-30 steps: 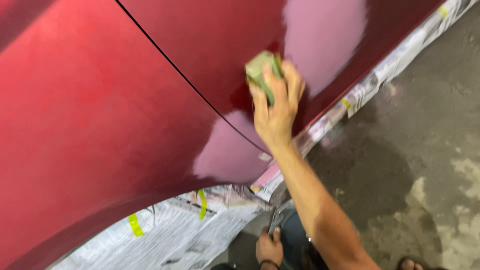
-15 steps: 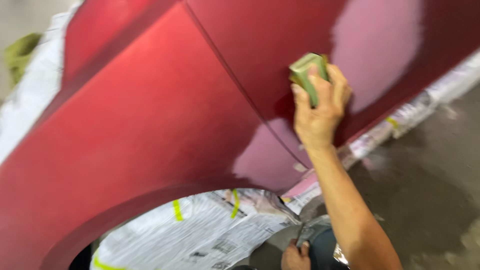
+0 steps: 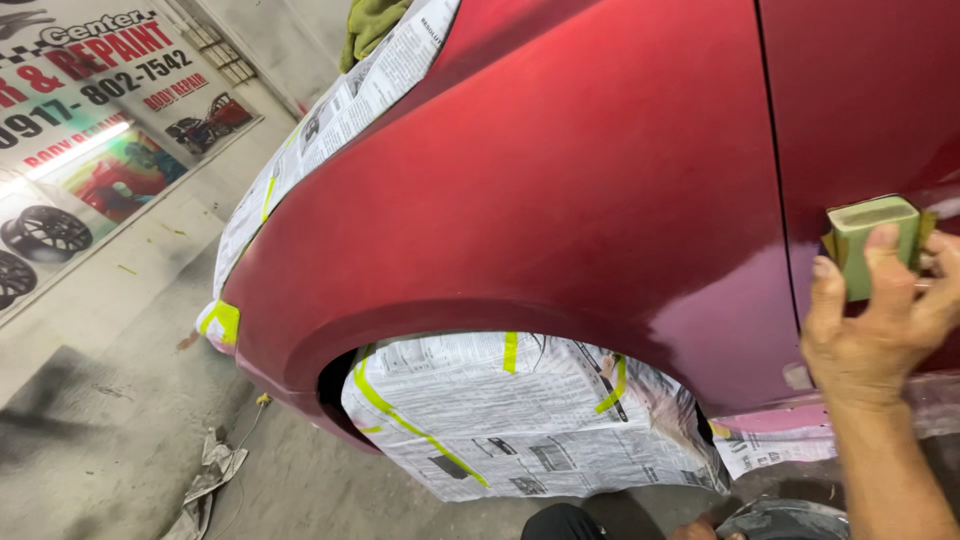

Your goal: The person wets a sanding block in a bucket and then sands a section of a red car panel. They repeatedly dip the block in water and continue sanding the same area.

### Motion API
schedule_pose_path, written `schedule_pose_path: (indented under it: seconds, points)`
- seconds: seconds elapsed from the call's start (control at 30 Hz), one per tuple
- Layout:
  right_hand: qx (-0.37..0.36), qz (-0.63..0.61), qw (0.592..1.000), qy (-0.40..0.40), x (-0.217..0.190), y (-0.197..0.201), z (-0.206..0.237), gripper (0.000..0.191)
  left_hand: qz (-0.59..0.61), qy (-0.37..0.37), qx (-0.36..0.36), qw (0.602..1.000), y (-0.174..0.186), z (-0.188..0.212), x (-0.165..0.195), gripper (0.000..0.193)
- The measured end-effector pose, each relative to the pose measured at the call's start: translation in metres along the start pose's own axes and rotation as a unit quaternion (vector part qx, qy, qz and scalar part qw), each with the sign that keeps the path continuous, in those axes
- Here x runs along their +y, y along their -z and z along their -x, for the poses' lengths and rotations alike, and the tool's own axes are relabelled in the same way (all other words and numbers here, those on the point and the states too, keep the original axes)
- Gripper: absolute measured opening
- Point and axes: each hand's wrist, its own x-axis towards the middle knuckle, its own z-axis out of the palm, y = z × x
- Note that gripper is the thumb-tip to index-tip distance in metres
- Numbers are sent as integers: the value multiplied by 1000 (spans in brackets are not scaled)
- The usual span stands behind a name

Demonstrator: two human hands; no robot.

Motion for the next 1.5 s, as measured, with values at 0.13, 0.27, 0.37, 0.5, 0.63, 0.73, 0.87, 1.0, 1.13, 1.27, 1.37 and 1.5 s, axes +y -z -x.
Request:
schedule_pose_path:
  seconds: [0.13,0.27,0.37,0.5,0.63,0.73,0.87,1.0,1.13,1.27,1.37,1.5]
  points:
    - [-3,-18,999,-40,-9,-5,13,38,31,-7,-39,999,-9,-5,-11,69]
    - [4,-15,997,-82,0,1,5,40,-33,-3,34,999,-32,-12,-18,65]
    - [-9,22,997,-67,4,15,-6,43,-63,44,2,997,-52,-16,-19,57]
    - [74,25,978,-191,-3,32,-25,39,-63,51,0,997,-75,-22,-19,53]
    - [-18,29,995,-92,-18,33,-22,46,-35,48,2,998,-90,-26,-23,53]
    - [21,41,979,-197,-9,32,-15,43,-27,48,12,998,-99,-27,-30,51]
    - [67,-55,963,-254,-6,26,-4,45,-23,48,17,998,-107,-29,-36,47]
    - [27,17,986,-166,-3,23,-12,44,-14,43,18,999,-110,-30,-38,44]
    - [85,5,981,-177,5,27,-23,42,-26,39,32,998,-112,-31,-41,48]
    - [84,-21,982,-167,3,31,-20,44,-45,45,14,998,-112,-34,-42,49]
    - [78,-19,986,-145,1,30,-20,44,-41,65,4,997,-113,-36,-44,51]
    - [85,7,985,-150,1,28,-23,43,-40,45,17,998,-116,-37,-47,49]
